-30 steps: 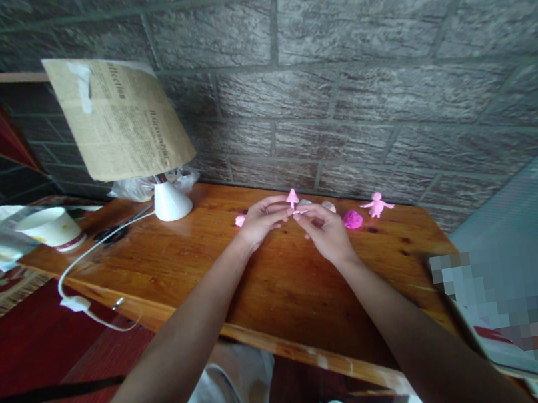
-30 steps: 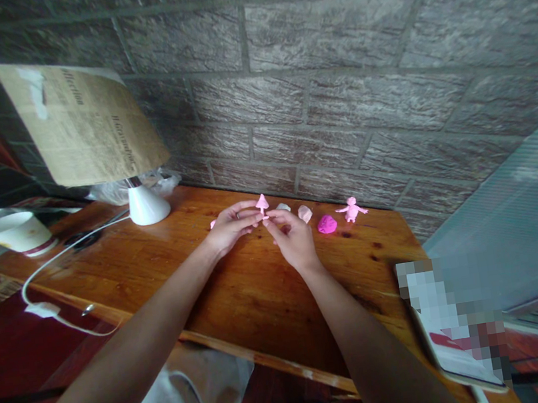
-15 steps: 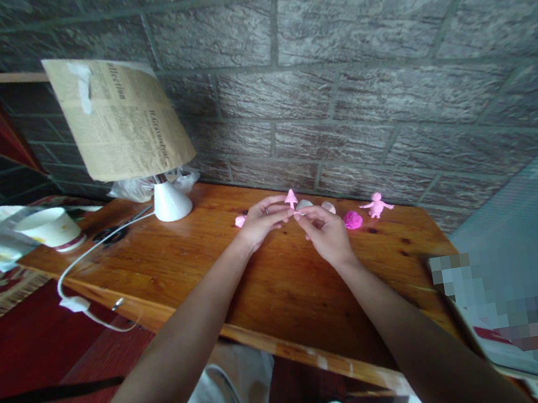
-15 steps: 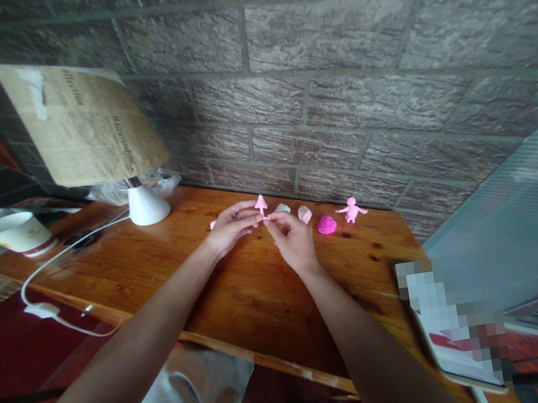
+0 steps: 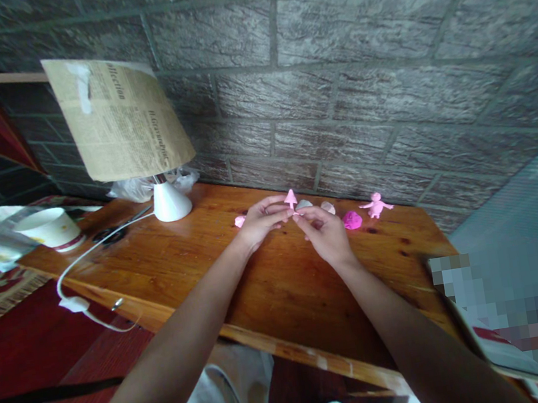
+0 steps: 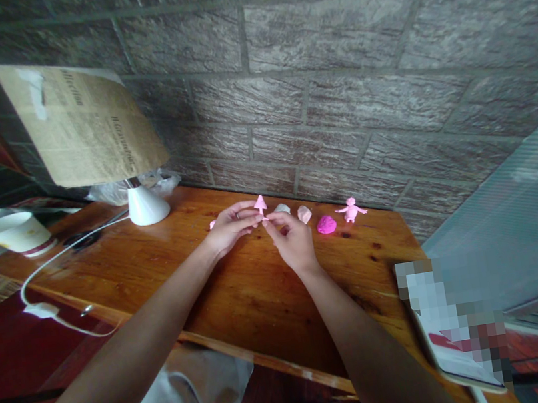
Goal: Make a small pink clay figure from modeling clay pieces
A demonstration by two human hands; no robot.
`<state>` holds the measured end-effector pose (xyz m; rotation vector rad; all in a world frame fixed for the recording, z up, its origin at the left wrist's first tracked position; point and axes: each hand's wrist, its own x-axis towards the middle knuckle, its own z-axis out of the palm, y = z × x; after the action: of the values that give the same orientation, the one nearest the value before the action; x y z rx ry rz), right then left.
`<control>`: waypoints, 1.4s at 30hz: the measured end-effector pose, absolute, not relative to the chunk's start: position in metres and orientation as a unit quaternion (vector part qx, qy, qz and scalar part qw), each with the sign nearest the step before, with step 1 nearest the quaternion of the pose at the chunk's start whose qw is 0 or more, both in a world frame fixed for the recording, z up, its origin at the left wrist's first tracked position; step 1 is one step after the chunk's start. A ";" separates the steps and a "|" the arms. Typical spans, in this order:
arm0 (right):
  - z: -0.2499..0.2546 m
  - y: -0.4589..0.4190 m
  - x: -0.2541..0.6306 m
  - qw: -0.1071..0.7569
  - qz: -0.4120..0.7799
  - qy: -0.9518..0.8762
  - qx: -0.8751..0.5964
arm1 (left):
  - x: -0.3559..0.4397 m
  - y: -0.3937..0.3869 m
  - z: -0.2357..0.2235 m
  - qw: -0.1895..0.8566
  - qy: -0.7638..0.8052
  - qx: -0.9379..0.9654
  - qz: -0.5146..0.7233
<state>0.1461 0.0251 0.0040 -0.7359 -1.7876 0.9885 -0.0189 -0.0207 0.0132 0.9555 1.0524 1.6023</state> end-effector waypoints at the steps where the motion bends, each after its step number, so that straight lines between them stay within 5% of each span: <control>1: 0.004 0.025 0.146 0.466 0.404 -0.729 -0.297 | -0.019 -0.021 0.013 0.480 0.432 0.391 0.656; 30: 0.007 0.020 0.146 0.481 0.266 -0.778 -0.304 | -0.015 -0.020 0.011 0.468 0.438 0.408 0.650; 42: 0.001 0.023 0.144 0.468 0.351 -0.742 -0.327 | -0.015 -0.018 0.008 0.466 0.436 0.406 0.655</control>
<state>0.1440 0.0233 0.0008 -0.8029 -1.8198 0.8596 -0.0149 -0.0181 0.0083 0.9959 1.0700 1.6079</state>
